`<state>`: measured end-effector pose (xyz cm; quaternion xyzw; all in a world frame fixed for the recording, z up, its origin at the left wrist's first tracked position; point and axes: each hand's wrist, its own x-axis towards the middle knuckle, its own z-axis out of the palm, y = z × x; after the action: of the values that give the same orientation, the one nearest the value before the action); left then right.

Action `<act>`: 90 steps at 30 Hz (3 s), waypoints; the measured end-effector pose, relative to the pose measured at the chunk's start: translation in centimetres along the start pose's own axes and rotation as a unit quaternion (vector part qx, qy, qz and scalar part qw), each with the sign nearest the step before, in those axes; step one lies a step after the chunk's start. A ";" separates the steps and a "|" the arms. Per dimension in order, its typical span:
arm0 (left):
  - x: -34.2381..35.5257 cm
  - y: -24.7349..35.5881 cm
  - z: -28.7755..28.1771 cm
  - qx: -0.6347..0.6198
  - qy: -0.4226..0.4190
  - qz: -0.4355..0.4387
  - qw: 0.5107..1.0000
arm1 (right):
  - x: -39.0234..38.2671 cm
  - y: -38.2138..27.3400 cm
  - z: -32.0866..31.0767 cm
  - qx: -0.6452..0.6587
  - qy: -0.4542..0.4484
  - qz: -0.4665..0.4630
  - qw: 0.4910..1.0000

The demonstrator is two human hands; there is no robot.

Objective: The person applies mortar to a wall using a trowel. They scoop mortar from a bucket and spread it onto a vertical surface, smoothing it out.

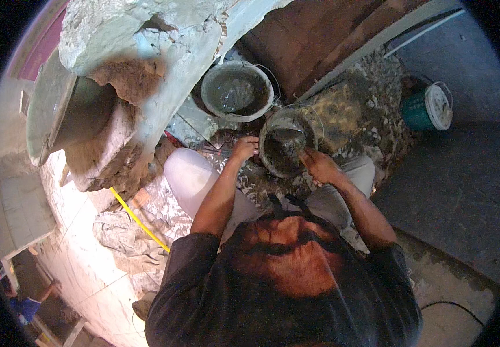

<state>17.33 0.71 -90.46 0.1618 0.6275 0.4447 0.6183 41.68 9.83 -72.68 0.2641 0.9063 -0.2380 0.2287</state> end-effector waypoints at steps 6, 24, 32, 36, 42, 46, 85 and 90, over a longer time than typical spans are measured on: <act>1.3 -1.8 -0.6 0.008 -0.005 0.012 1.000 | -1.6 -1.0 -1.9 -0.107 -0.007 -0.106 0.989; 0.4 -0.3 0.4 0.147 0.056 0.079 0.984 | 1.5 7.8 5.2 -0.276 0.033 -0.114 0.954; 0.7 0.2 1.6 0.174 0.074 0.073 0.979 | 3.0 6.1 -3.8 -0.204 0.005 -0.086 0.975; 2.6 -1.6 0.7 0.192 0.089 0.096 0.973 | 5.3 0.2 1.7 -0.120 -0.092 0.093 0.984; 2.4 -1.6 0.5 0.266 -0.030 0.089 0.959 | -1.2 0.6 0.7 -0.129 -0.070 0.008 0.989; 1.4 -0.6 -0.5 0.305 0.083 0.091 0.945 | -1.3 3.4 -2.0 -0.056 -0.022 0.027 0.998; 5.0 9.6 9.7 0.624 0.175 0.175 0.741 | -7.6 2.2 -5.2 0.135 0.075 0.153 0.976; 1.3 6.5 9.1 0.483 0.231 0.107 0.838 | -7.0 3.6 -5.3 0.124 0.041 0.087 0.988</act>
<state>23.23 8.49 -84.87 0.3988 0.8660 0.1726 0.2473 47.53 12.83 -65.84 0.3775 0.8520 -0.3170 0.1762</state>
